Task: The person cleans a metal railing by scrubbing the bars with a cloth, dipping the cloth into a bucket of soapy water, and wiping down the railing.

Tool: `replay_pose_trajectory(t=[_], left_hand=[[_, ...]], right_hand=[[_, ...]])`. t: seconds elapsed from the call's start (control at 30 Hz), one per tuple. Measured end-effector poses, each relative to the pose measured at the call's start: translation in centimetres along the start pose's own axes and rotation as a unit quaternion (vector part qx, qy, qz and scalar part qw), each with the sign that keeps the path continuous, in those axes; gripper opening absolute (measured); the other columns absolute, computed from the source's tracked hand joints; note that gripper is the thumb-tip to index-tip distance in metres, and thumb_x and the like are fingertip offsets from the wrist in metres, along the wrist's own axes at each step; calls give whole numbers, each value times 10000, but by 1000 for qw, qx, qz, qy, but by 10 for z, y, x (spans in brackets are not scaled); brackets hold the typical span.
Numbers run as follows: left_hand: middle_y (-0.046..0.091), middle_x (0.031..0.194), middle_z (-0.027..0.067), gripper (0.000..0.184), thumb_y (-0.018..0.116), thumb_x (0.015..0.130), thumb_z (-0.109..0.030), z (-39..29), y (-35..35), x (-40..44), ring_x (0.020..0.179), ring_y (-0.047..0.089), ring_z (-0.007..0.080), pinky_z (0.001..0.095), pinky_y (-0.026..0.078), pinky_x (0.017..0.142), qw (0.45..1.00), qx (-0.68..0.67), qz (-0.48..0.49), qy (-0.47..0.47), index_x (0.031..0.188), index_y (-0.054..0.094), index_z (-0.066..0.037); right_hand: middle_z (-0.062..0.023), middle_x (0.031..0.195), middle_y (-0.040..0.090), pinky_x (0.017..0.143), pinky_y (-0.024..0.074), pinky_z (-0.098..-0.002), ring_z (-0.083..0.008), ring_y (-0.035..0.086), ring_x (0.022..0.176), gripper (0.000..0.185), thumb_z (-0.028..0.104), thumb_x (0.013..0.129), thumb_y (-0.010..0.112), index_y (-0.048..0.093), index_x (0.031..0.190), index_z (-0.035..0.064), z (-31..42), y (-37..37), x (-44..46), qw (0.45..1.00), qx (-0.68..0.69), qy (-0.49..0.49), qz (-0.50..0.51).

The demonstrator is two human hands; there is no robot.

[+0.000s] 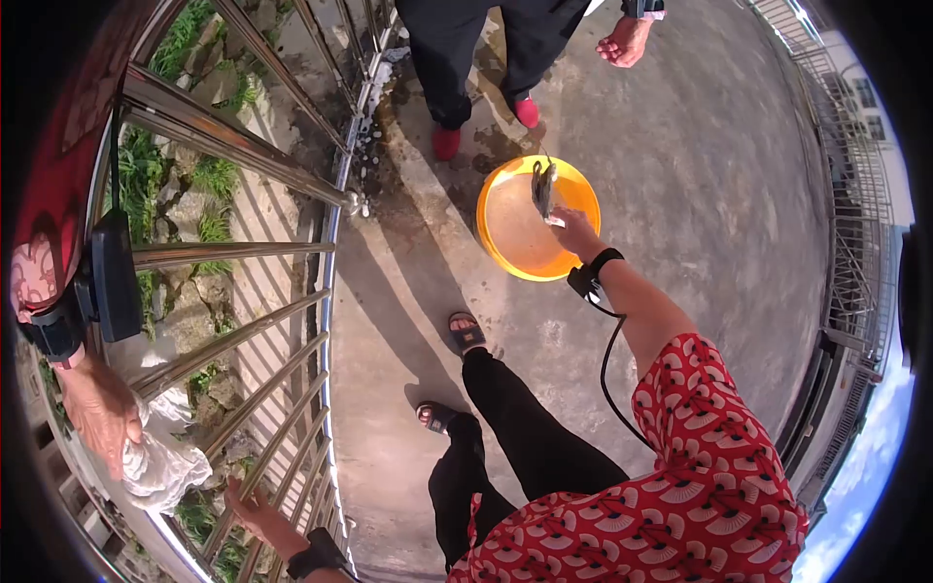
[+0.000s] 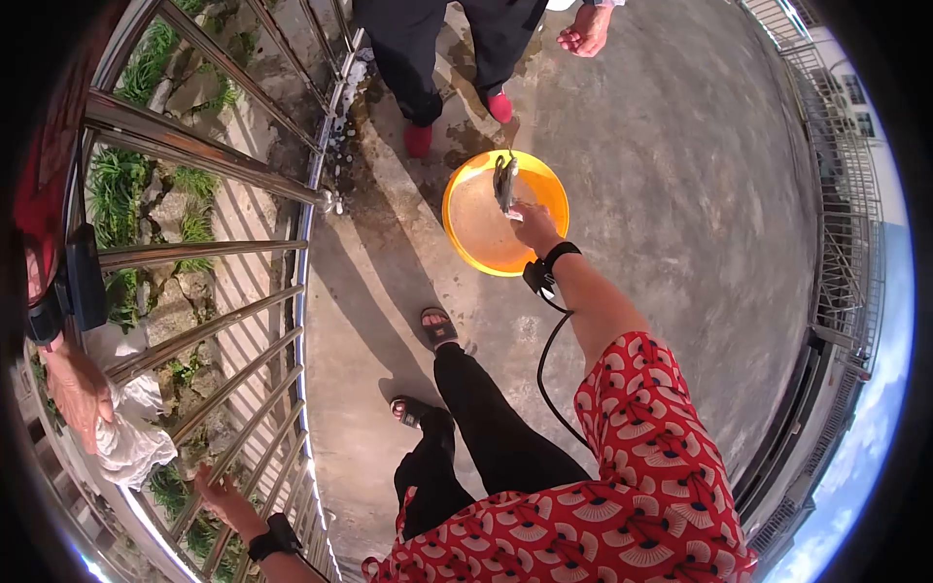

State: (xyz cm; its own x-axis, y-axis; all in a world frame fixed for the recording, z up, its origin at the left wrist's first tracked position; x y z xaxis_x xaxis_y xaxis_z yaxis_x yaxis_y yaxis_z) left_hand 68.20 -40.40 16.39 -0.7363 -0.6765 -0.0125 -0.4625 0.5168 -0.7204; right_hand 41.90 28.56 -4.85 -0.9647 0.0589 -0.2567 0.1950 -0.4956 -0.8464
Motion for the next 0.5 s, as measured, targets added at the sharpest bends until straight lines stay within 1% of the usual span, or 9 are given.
replay_pose_trajectory(t=[0.03, 0.07, 0.1, 0.13, 0.17, 0.27, 0.33, 0.4, 0.5], left_hand=[[526, 1114, 144, 285, 456, 931, -207, -6, 0, 8, 1092, 502, 260, 346, 417, 940, 954, -275, -38, -115, 1108, 509, 10], [526, 1114, 144, 285, 456, 931, -207, 4, -5, 15, 1092, 502, 260, 346, 417, 940, 955, -269, -38, -122, 1108, 509, 10], [556, 1029, 135, 236, 479, 919, -219, 20, -12, 26, 1050, 526, 262, 356, 421, 927, 936, -313, -65, -147, 981, 536, 2], [586, 944, 126, 237, 501, 906, -230, 30, -13, 31, 1007, 550, 264, 367, 426, 915, 914, -357, -92, -169, 855, 562, -7], [582, 812, 106, 276, 527, 890, -253, 26, -9, 32, 918, 573, 261, 369, 425, 897, 903, -385, -114, -151, 716, 531, -38], [563, 789, 96, 267, 526, 891, -253, 15, -3, 31, 892, 567, 249, 362, 426, 885, 907, -382, -132, -116, 726, 528, -42], [563, 774, 91, 268, 532, 892, -250, 7, 1, 28, 847, 560, 231, 362, 426, 870, 908, -356, -179, -131, 713, 525, -50], [568, 780, 90, 267, 536, 893, -244, 9, 3, 28, 817, 550, 213, 352, 422, 839, 907, -371, -167, -107, 717, 536, -43], [553, 752, 75, 268, 543, 890, -234, 15, -2, 29, 798, 547, 199, 339, 421, 810, 909, -362, -174, -113, 702, 526, -44]], right_hand=[[-155, 1046, 612, 849, 452, -433, -383, 564, 958, 300, 137, 771, 538, 606, 1059, 87, -5, 11, -4, 1000, -18, -9, 2], [-140, 1059, 611, 840, 463, -436, -374, 567, 969, 296, 134, 774, 534, 606, 1056, 83, 1, 16, -11, 999, -36, -18, 3], [-173, 980, 633, 843, 470, -387, -340, 595, 942, 249, 106, 756, 566, 622, 993, 53, 5, 17, -24, 1000, -19, 17, -11], [-173, 980, 633, 843, 470, -387, -340, 595, 942, 249, 106, 756, 566, 622, 993, 53, 1, 25, -35, 1000, -22, 16, -8], [-178, 986, 629, 852, 468, -381, -336, 594, 945, 267, 100, 750, 575, 614, 1007, 41, -6, 35, -44, 999, -25, 36, -1], [-186, 1061, 604, 871, 463, -382, -340, 581, 978, 332, 89, 728, 607, 592, 1052, 15, -7, 41, -74, 996, -61, 62, 33], [-137, 1167, 549, 885, 467, -401, -349, 544, 1029, 386, 141, 759, 615, 554, 1135, 77, -10, 45, -86, 981, -170, 16, 91], [-132, 1190, 531, 897, 463, -397, -350, 529, 1044, 421, 134, 739, 646, 541, 1142, 74, -15, 44, -85, 974, -204, 12, 96], [-144, 1214, 521, 905, 458, -398, -346, 522, 1065, 417, 131, 736, 652, 546, 1135, 78, -30, 39, -74, 963, -246, -48, 96]])
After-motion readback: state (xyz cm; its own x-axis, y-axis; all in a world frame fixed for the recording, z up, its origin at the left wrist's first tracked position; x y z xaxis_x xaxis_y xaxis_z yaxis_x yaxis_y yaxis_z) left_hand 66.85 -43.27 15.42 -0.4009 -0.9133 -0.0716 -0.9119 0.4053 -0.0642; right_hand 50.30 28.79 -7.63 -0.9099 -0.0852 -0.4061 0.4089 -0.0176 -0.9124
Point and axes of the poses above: each hand's wrist, its own x-axis towards the middle knuckle, its own y-axis out of the palm, z = x × y, the point moved 3 cm from there along x, towards the middle knuckle
